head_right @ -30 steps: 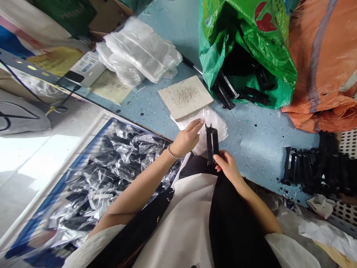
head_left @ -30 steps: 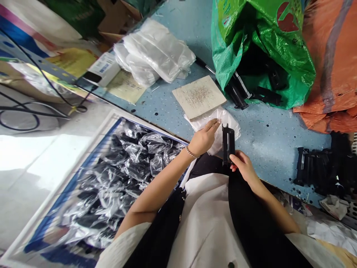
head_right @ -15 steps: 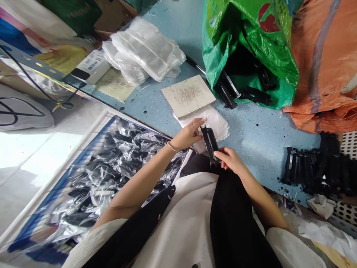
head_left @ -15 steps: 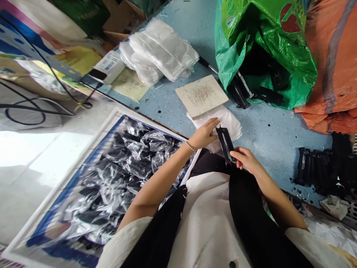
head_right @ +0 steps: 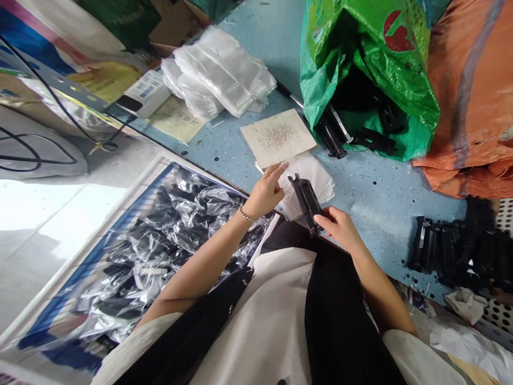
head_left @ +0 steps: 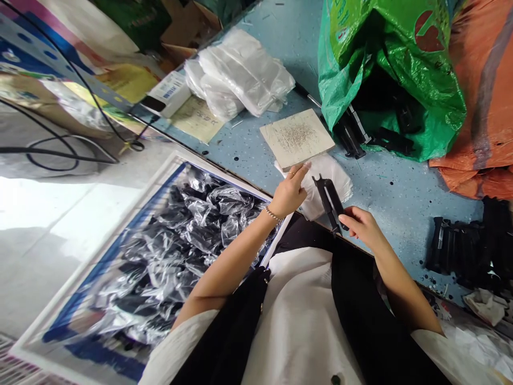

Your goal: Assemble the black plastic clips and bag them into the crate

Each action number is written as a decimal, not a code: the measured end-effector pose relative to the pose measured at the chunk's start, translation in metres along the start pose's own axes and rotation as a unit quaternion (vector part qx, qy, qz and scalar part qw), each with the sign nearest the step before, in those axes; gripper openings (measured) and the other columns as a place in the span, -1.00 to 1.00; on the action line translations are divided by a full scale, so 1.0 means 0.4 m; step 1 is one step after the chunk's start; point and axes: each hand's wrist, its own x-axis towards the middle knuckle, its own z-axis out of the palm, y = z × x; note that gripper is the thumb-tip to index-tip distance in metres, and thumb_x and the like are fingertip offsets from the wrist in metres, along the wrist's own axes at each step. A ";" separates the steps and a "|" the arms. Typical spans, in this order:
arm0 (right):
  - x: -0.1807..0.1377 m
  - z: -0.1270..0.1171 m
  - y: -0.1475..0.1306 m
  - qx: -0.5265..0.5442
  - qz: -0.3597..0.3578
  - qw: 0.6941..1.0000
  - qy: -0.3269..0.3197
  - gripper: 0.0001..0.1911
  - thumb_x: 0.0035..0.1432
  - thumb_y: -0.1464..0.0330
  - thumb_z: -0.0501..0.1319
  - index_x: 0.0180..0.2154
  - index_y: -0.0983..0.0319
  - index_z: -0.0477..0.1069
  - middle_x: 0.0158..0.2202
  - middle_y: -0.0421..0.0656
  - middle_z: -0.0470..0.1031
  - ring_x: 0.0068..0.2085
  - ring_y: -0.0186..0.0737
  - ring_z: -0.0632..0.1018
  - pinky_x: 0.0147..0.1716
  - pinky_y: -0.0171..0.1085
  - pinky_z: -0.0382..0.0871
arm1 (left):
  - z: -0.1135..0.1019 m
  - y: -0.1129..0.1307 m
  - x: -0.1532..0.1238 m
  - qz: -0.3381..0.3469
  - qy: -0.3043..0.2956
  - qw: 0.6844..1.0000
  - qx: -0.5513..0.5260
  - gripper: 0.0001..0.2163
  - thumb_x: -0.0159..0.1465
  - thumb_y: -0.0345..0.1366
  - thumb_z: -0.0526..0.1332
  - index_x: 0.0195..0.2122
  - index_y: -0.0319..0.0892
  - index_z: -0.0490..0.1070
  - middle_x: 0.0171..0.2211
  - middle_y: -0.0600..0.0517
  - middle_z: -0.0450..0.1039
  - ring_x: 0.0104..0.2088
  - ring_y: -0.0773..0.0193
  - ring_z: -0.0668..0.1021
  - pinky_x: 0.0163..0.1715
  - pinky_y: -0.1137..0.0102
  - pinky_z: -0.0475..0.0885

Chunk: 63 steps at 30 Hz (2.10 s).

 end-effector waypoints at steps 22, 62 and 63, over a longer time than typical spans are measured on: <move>0.049 0.031 0.030 0.430 0.099 0.896 -0.038 -0.54 -0.11 0.02 0.42 -0.55 0.16 0.24 -0.69 -0.40 0.17 -0.72 -0.50 0.04 -0.78 -0.41 -0.12 | 0.032 0.130 -0.095 0.345 -0.005 0.931 0.119 -0.48 0.45 -0.47 -0.02 0.43 -0.20 0.09 0.27 -0.20 0.42 -0.15 0.23 0.67 -0.16 0.34 0.62; 0.132 0.202 -0.077 0.089 -0.002 0.994 -0.063 -0.69 -0.09 0.07 0.50 -0.28 0.03 0.66 -0.35 -0.03 0.51 -0.45 -0.19 0.48 -0.57 -0.16 0.38 | -0.521 -0.327 -1.162 -0.595 0.204 0.744 0.227 -0.66 0.52 -0.14 0.01 -0.07 -0.28 0.48 -0.19 0.00 0.56 -0.04 0.17 0.55 0.16 0.07 0.42; 0.132 0.203 -0.079 0.086 -0.002 0.995 -0.060 -0.68 -0.10 0.06 0.50 -0.29 0.02 0.66 -0.35 -0.03 0.51 -0.45 -0.20 0.47 -0.57 -0.15 0.38 | -0.503 -0.318 -1.172 -0.606 0.174 0.749 0.204 -0.67 0.51 -0.12 0.05 -0.06 -0.28 0.47 -0.18 0.00 0.56 -0.07 0.19 0.56 0.12 0.10 0.45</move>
